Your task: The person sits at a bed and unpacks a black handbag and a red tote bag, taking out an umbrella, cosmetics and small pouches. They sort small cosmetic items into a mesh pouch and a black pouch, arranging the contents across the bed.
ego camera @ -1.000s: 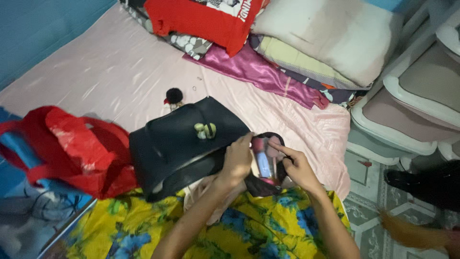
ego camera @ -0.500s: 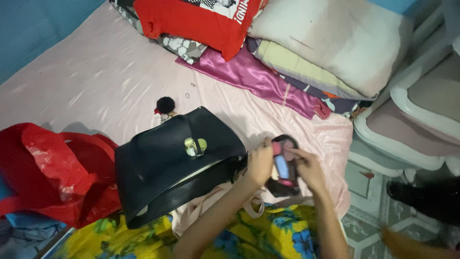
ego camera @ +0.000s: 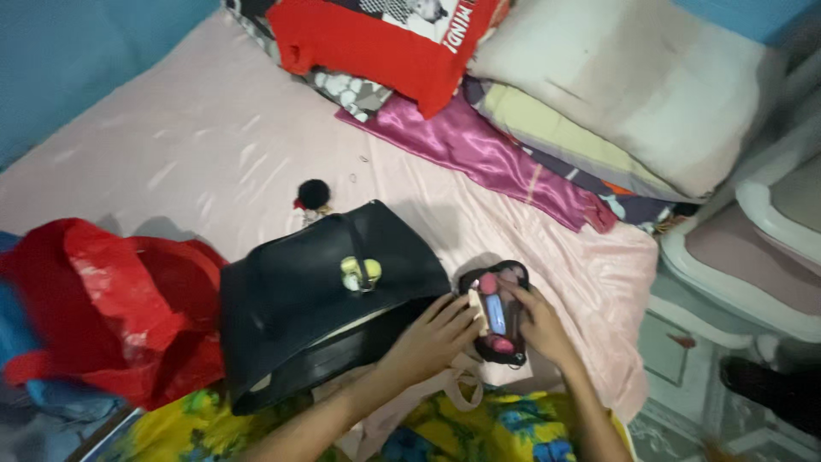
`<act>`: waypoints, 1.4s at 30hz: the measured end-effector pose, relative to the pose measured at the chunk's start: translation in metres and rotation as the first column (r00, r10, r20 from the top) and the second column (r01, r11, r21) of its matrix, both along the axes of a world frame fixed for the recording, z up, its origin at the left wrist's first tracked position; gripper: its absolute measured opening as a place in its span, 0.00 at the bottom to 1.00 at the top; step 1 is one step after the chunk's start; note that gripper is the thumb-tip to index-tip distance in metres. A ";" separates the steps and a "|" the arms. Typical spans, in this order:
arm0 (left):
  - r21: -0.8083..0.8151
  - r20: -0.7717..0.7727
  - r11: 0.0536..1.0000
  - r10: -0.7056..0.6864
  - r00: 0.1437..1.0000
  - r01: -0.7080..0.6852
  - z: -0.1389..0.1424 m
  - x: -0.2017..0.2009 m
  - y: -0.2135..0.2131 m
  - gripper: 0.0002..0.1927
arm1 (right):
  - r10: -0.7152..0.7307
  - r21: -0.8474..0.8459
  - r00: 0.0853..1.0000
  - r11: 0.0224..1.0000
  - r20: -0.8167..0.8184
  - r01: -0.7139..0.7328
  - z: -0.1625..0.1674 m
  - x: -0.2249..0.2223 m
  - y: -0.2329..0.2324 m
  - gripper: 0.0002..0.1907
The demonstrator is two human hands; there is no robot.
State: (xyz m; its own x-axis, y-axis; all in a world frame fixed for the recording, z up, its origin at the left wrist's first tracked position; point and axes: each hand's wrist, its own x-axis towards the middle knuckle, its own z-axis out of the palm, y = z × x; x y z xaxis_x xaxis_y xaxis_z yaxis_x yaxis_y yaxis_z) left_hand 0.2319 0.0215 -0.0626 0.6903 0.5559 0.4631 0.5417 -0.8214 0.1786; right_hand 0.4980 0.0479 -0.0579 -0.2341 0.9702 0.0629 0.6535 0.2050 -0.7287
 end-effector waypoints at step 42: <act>0.340 0.089 0.855 0.385 0.919 -0.391 0.120 -0.129 0.170 0.13 | -0.188 0.419 0.903 0.908 0.387 0.010 0.127 -0.085 0.136 0.42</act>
